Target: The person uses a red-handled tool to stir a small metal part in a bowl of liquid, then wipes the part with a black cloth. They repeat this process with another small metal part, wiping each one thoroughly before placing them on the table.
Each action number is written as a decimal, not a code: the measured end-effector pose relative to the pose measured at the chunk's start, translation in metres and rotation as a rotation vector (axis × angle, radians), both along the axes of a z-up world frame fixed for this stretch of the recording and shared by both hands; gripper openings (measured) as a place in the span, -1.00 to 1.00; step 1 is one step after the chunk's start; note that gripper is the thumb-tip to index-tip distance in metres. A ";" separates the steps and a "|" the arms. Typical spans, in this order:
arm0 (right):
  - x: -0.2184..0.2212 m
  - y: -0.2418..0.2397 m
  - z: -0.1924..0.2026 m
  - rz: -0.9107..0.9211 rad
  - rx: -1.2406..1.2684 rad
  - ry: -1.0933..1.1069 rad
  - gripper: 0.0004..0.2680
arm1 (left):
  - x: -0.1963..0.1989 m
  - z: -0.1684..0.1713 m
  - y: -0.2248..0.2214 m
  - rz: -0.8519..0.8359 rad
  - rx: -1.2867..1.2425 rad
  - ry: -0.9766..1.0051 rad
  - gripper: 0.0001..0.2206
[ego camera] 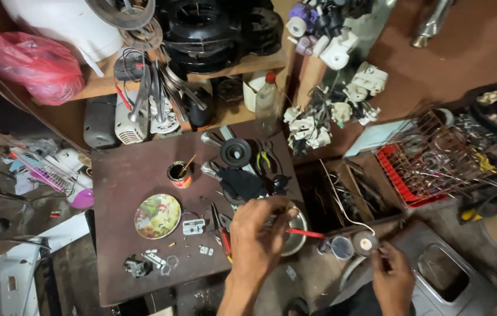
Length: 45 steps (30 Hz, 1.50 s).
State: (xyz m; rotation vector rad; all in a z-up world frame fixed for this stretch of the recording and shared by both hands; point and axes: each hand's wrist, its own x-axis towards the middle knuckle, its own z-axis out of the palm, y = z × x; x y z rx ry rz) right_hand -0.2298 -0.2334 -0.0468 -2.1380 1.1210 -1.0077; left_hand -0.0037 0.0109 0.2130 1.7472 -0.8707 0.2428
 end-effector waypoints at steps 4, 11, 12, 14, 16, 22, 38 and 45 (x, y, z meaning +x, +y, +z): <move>-0.011 0.018 0.018 -0.025 0.104 0.036 -0.79 | 0.026 -0.200 -0.023 0.008 0.599 -0.150 -0.81; -0.008 -0.001 -0.011 0.081 -0.083 0.120 -0.84 | 0.005 -0.147 -0.018 0.124 0.371 -0.060 -0.91; 0.008 -0.005 -0.012 0.099 -0.107 0.019 -0.83 | 0.008 -0.116 -0.021 0.135 0.104 -0.131 -0.96; 0.038 0.005 0.016 0.120 -0.043 0.022 -0.83 | 0.022 -0.177 -0.036 0.045 0.523 -0.099 -0.92; 0.061 0.031 0.045 0.147 0.018 0.040 -0.82 | 0.008 -0.211 -0.024 -0.048 0.937 -0.042 -0.84; 0.215 0.065 0.072 0.618 -0.377 0.035 -0.88 | -0.021 -0.172 0.016 0.201 0.381 0.281 -0.84; 0.315 0.108 0.111 0.603 0.196 0.263 -0.88 | -0.003 -0.209 0.095 0.114 -1.186 1.501 -0.84; 0.203 0.135 0.153 0.747 0.944 -0.691 -0.93 | -0.026 -0.192 0.098 -0.535 -1.353 1.281 -0.78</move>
